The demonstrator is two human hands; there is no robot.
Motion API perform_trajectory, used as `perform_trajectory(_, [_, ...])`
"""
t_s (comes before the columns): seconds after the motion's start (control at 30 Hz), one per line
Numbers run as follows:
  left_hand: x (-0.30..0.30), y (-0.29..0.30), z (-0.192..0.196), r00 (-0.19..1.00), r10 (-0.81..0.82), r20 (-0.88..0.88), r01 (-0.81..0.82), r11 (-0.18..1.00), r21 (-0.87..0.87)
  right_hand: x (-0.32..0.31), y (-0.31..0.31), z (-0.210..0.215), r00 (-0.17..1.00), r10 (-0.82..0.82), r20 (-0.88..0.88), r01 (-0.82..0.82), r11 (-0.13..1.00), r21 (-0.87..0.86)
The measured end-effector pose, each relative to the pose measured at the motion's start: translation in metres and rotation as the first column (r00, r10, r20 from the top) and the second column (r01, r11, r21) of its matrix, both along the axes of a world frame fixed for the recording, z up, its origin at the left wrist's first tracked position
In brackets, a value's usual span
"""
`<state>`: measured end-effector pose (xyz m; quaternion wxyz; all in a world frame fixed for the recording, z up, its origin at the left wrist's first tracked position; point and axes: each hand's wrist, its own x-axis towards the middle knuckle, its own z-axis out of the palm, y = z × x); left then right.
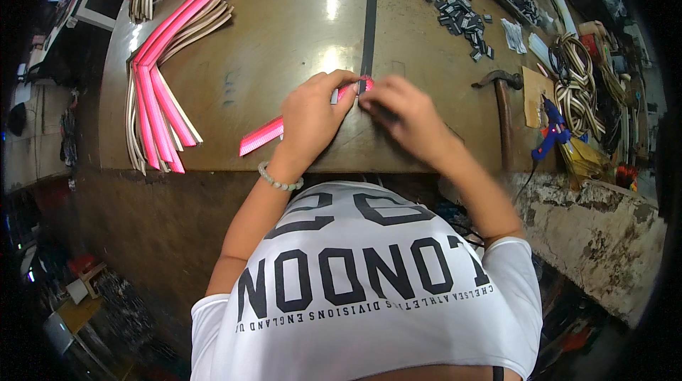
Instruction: The person repeatedly applies hot glue to pink and black straps, folds them into V-shapes, and secures small metal buckles with a hammer. The process is repeated multiple times on a cluttered workbench.
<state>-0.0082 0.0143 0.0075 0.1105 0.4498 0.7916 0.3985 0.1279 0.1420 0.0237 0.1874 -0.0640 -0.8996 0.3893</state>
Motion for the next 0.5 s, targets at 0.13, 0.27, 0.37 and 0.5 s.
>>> perform_trajectory(0.13, [0.000,0.000,0.000,1.000,0.010,0.003,-0.009,0.998,-0.055,-0.027,0.030,-0.003,0.991,-0.059,0.124,0.108,0.891,-0.441])
perform_trajectory(0.27, [-0.001,0.000,0.000,1.000,0.011,0.016,-0.010,0.998,-0.062,-0.036,0.040,-0.005,0.973,0.002,0.229,0.109,0.874,-0.474])
perform_trajectory(0.37, [-0.001,0.000,0.000,1.000,0.013,0.027,-0.012,0.998,-0.060,-0.037,0.040,-0.004,0.980,-0.006,0.200,0.086,0.914,-0.397])
perform_trajectory(0.5, [0.001,0.000,0.001,1.000,0.022,0.005,-0.022,0.997,-0.072,-0.035,0.038,-0.008,0.987,-0.005,0.160,0.063,0.931,-0.360])
